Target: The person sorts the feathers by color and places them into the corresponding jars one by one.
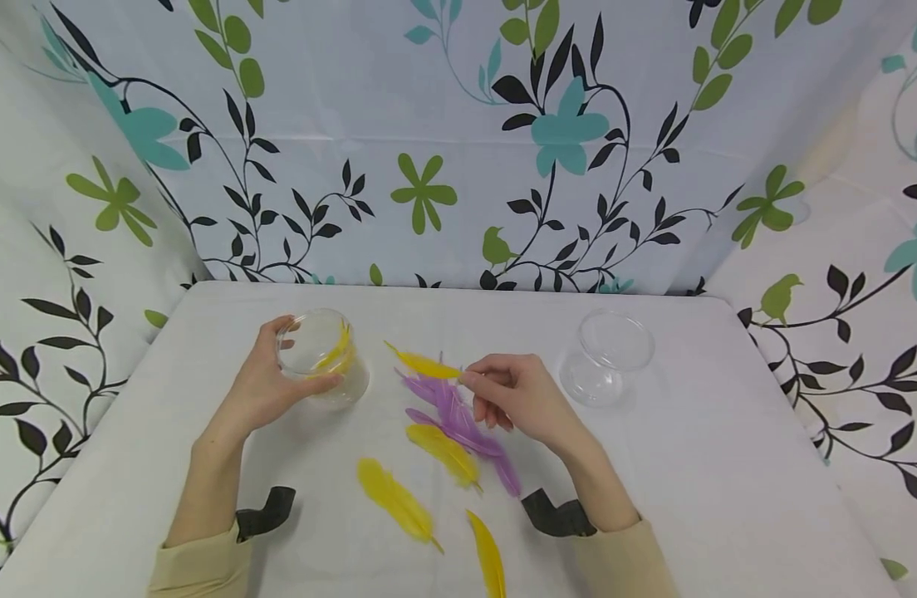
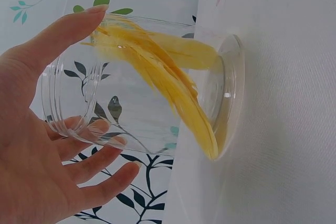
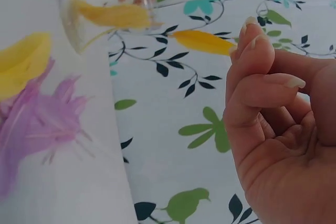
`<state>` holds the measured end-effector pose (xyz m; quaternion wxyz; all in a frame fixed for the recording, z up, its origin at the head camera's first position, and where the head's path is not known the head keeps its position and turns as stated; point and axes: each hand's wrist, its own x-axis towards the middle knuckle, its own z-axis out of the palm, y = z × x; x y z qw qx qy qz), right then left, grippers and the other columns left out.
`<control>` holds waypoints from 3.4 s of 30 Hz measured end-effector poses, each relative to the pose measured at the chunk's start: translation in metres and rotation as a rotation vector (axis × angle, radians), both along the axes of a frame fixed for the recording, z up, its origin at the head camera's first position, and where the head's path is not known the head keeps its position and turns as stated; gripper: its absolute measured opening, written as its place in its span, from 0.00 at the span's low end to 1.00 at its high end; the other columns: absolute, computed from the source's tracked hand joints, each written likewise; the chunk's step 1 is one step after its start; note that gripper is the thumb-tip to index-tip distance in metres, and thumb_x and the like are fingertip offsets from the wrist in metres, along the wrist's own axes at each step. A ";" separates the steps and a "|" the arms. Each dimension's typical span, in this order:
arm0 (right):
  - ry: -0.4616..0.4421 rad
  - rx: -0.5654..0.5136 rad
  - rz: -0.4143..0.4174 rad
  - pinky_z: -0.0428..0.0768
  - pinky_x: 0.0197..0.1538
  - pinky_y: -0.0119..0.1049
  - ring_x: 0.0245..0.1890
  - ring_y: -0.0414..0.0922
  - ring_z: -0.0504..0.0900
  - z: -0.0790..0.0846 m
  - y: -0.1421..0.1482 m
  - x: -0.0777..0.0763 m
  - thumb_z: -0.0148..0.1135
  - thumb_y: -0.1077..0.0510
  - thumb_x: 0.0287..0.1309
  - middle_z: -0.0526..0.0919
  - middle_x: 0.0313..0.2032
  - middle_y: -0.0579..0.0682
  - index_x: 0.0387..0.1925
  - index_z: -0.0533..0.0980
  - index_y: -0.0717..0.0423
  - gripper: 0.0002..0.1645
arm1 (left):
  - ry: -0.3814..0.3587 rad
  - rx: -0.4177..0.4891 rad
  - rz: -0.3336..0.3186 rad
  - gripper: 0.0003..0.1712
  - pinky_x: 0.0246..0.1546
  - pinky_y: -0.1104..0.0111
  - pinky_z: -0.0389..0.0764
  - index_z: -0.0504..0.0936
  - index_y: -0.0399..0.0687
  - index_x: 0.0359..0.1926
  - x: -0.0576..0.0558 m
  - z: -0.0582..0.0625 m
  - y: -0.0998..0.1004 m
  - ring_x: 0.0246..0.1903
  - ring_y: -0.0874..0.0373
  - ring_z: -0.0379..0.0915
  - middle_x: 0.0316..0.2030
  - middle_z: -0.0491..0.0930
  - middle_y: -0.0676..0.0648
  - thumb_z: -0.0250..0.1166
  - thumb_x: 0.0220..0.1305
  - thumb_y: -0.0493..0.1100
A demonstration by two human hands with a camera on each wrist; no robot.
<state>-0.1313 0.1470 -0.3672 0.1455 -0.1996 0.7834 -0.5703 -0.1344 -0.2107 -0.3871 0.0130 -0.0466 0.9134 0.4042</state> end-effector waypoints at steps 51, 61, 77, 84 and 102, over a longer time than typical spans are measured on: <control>-0.161 -0.037 0.159 0.69 0.18 0.29 0.16 0.46 0.73 -0.001 -0.127 -0.053 0.62 0.52 0.68 0.80 0.20 0.54 0.41 0.82 0.57 0.12 | -0.004 0.006 0.011 0.66 0.64 0.37 0.66 0.46 0.47 0.77 0.001 -0.001 0.001 0.69 0.37 0.57 0.72 0.57 0.35 0.78 0.48 0.61; -0.161 -0.049 0.144 0.70 0.18 0.27 0.16 0.45 0.72 -0.017 -0.144 -0.053 0.62 0.51 0.68 0.80 0.19 0.53 0.40 0.81 0.63 0.16 | 0.003 0.021 0.004 0.66 0.62 0.38 0.68 0.46 0.46 0.76 0.002 -0.004 0.001 0.68 0.37 0.58 0.71 0.59 0.34 0.78 0.48 0.60; -0.174 -0.038 0.116 0.70 0.19 0.28 0.16 0.42 0.72 -0.026 -0.140 -0.046 0.63 0.49 0.68 0.80 0.19 0.52 0.38 0.81 0.59 0.15 | 0.003 0.010 0.006 0.66 0.61 0.38 0.69 0.46 0.46 0.76 0.002 -0.006 0.002 0.69 0.37 0.58 0.71 0.58 0.35 0.78 0.48 0.59; -0.163 -0.008 0.090 0.73 0.21 0.28 0.17 0.45 0.74 -0.028 -0.122 -0.042 0.64 0.46 0.66 0.81 0.21 0.54 0.36 0.82 0.54 0.15 | -0.001 -0.002 0.009 0.66 0.63 0.37 0.67 0.46 0.46 0.76 0.001 -0.005 0.002 0.69 0.37 0.57 0.72 0.58 0.35 0.78 0.48 0.61; -0.188 0.045 0.020 0.70 0.18 0.29 0.15 0.50 0.71 -0.042 -0.049 -0.015 0.64 0.45 0.65 0.79 0.19 0.57 0.39 0.81 0.64 0.23 | -0.002 -0.014 0.003 0.67 0.65 0.38 0.64 0.46 0.46 0.77 -0.002 -0.001 0.002 0.70 0.37 0.56 0.72 0.58 0.37 0.78 0.47 0.62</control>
